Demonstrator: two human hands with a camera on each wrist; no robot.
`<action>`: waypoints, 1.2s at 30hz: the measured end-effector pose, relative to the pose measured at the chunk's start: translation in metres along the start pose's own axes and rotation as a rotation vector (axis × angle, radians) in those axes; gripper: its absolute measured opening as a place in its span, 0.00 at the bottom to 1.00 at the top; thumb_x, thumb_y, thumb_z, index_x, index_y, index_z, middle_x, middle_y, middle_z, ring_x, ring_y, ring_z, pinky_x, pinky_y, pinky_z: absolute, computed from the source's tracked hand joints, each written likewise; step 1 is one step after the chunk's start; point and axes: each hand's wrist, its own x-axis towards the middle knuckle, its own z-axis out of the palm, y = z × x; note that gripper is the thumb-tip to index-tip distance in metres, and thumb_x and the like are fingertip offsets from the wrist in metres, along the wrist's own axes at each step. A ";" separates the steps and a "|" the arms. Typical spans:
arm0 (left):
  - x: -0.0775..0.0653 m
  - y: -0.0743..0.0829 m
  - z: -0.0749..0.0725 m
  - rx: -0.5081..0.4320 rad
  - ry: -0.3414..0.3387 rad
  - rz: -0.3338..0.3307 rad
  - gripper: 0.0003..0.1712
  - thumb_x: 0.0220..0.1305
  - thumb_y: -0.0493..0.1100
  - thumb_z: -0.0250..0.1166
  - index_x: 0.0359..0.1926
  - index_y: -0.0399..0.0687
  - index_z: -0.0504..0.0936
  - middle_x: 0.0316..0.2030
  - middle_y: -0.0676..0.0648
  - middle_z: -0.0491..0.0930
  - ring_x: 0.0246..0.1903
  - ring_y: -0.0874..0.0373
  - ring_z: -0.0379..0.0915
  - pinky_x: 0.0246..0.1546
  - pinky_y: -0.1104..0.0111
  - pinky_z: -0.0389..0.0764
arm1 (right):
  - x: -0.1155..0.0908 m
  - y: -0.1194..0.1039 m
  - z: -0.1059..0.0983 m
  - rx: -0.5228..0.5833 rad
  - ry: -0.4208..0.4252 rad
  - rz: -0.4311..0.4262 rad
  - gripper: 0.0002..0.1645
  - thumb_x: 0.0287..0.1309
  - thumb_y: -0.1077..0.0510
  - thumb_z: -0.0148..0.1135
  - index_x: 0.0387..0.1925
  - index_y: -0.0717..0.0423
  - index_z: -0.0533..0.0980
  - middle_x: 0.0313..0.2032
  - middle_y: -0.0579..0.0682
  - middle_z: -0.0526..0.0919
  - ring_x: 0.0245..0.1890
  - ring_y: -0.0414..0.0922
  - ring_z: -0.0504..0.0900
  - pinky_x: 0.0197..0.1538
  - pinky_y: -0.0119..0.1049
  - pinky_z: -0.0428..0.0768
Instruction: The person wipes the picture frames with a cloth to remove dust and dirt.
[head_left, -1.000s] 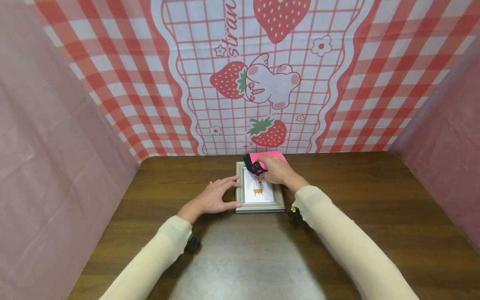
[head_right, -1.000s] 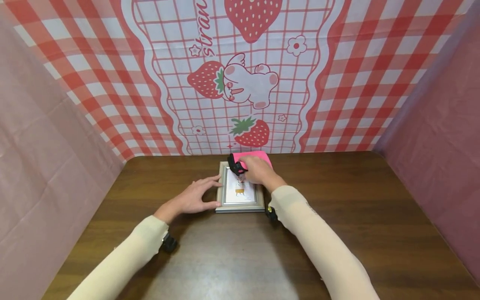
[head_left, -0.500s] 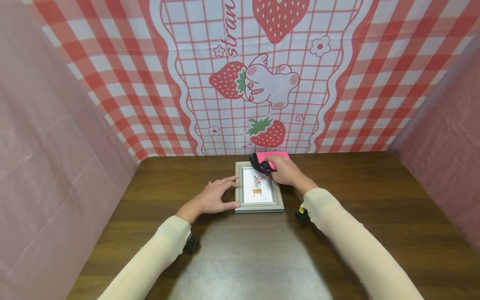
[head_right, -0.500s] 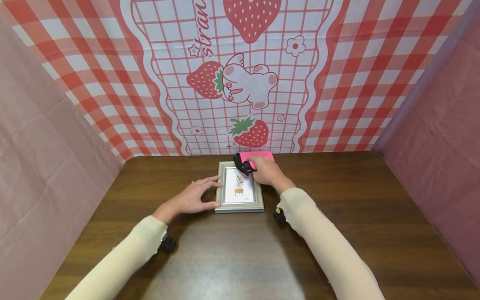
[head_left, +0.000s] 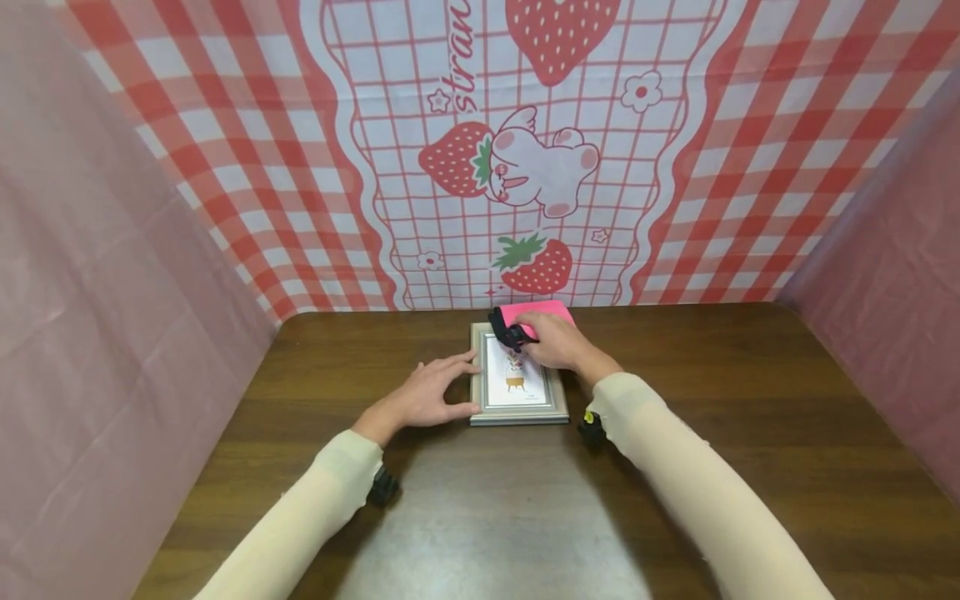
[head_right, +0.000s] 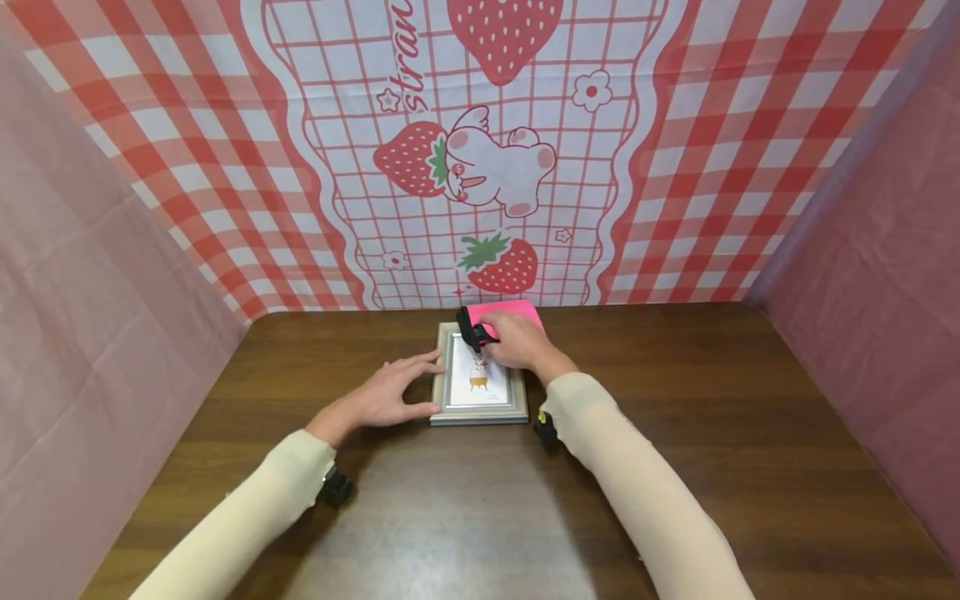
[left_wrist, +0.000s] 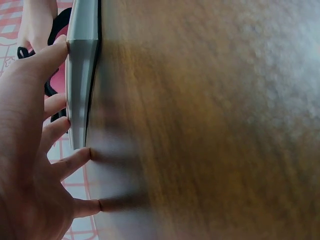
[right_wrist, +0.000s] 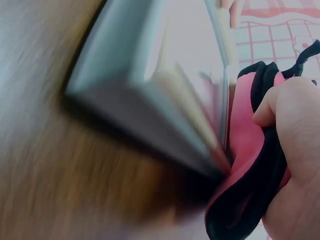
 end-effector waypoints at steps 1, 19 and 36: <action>0.001 -0.001 0.001 -0.002 0.001 0.002 0.48 0.73 0.79 0.63 0.82 0.58 0.76 0.90 0.50 0.61 0.86 0.32 0.61 0.77 0.13 0.53 | -0.002 -0.014 -0.006 0.008 -0.013 0.007 0.26 0.67 0.60 0.69 0.66 0.55 0.84 0.63 0.59 0.92 0.66 0.60 0.89 0.74 0.62 0.83; 0.015 -0.026 0.020 -0.015 0.028 -0.018 0.49 0.68 0.81 0.68 0.79 0.61 0.79 0.89 0.50 0.63 0.87 0.36 0.62 0.79 0.15 0.52 | 0.026 -0.040 0.021 0.039 -0.064 0.037 0.30 0.70 0.64 0.65 0.71 0.54 0.82 0.70 0.59 0.88 0.74 0.62 0.84 0.81 0.63 0.77; 0.009 -0.018 0.012 0.014 0.015 -0.013 0.48 0.72 0.80 0.65 0.81 0.61 0.77 0.90 0.49 0.61 0.85 0.32 0.62 0.76 0.13 0.56 | 0.000 -0.074 -0.013 0.027 -0.084 0.064 0.33 0.66 0.69 0.63 0.72 0.60 0.79 0.67 0.65 0.88 0.70 0.64 0.87 0.77 0.65 0.80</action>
